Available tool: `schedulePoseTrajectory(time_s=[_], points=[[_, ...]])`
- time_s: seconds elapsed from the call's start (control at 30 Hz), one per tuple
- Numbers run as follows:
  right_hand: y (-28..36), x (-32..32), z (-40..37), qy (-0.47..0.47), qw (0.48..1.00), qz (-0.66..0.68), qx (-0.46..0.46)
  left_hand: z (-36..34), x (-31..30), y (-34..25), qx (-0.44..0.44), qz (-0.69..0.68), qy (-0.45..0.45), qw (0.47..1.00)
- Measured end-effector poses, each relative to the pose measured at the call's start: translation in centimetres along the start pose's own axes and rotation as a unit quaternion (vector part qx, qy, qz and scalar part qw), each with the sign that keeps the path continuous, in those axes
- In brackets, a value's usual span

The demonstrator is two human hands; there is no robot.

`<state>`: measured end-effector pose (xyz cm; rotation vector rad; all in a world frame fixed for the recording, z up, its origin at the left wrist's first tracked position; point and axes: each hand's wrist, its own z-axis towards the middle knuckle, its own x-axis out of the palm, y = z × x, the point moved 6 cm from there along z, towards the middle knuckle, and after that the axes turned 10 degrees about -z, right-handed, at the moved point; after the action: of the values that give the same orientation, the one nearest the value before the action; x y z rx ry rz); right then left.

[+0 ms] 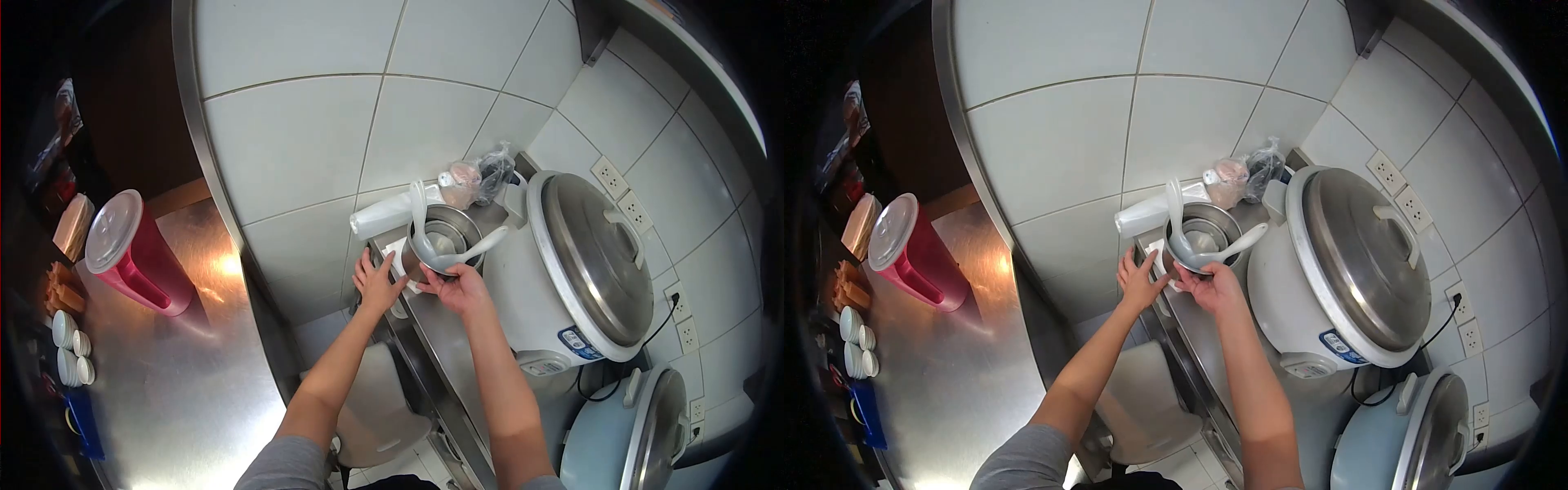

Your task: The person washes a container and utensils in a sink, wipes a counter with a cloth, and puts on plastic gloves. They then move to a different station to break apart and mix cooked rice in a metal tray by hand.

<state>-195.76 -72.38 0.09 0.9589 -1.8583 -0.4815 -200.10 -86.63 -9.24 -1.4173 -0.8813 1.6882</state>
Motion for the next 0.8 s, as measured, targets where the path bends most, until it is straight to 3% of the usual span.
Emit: schedulePoseTrajectory(time_s=[0.17, 0.37, 0.5, 0.53, 0.6, 0.67, 0.7, 0.8], points=[[-0.5, -1.1, 3.5, -0.055, 0.998, 0.038, 0.007, 1.3, -0.1, 0.6, -0.007, 0.003, 0.034, 0.999], [-0.4, -1.9, 4.6, 0.02, 1.0, 0.019, 0.0, 2.4, 0.3, 1.0, -0.014, 0.0, 0.055, 0.998], [-1.9, -2.2, 3.2, 0.005, 0.999, -0.031, -0.025, 2.1, 0.2, 0.8, -0.012, 0.004, 0.02, 1.0], [-3.4, -2.9, 2.7, 0.057, 0.998, -0.007, 0.021, 1.8, -0.2, 0.6, -0.003, -0.008, -0.006, 1.0], [-6.6, -4.5, -0.3, 0.161, 0.98, 0.034, 0.112, 0.6, -0.9, 1.3, 0.019, -0.035, -0.063, 0.997], [-10.3, -4.3, -6.6, 0.198, 0.975, -0.012, 0.1, -2.2, -2.3, 2.1, 0.045, -0.039, -0.095, 0.994], [-12.6, -5.8, -9.5, 0.202, 0.973, -0.09, 0.071, -4.1, -3.1, 2.9, 0.044, -0.054, -0.094, 0.993], [-19.8, -9.0, -20.2, 0.148, 0.951, -0.185, 0.198, -12.1, -7.4, 2.9, 0.047, -0.133, -0.041, 0.989]])
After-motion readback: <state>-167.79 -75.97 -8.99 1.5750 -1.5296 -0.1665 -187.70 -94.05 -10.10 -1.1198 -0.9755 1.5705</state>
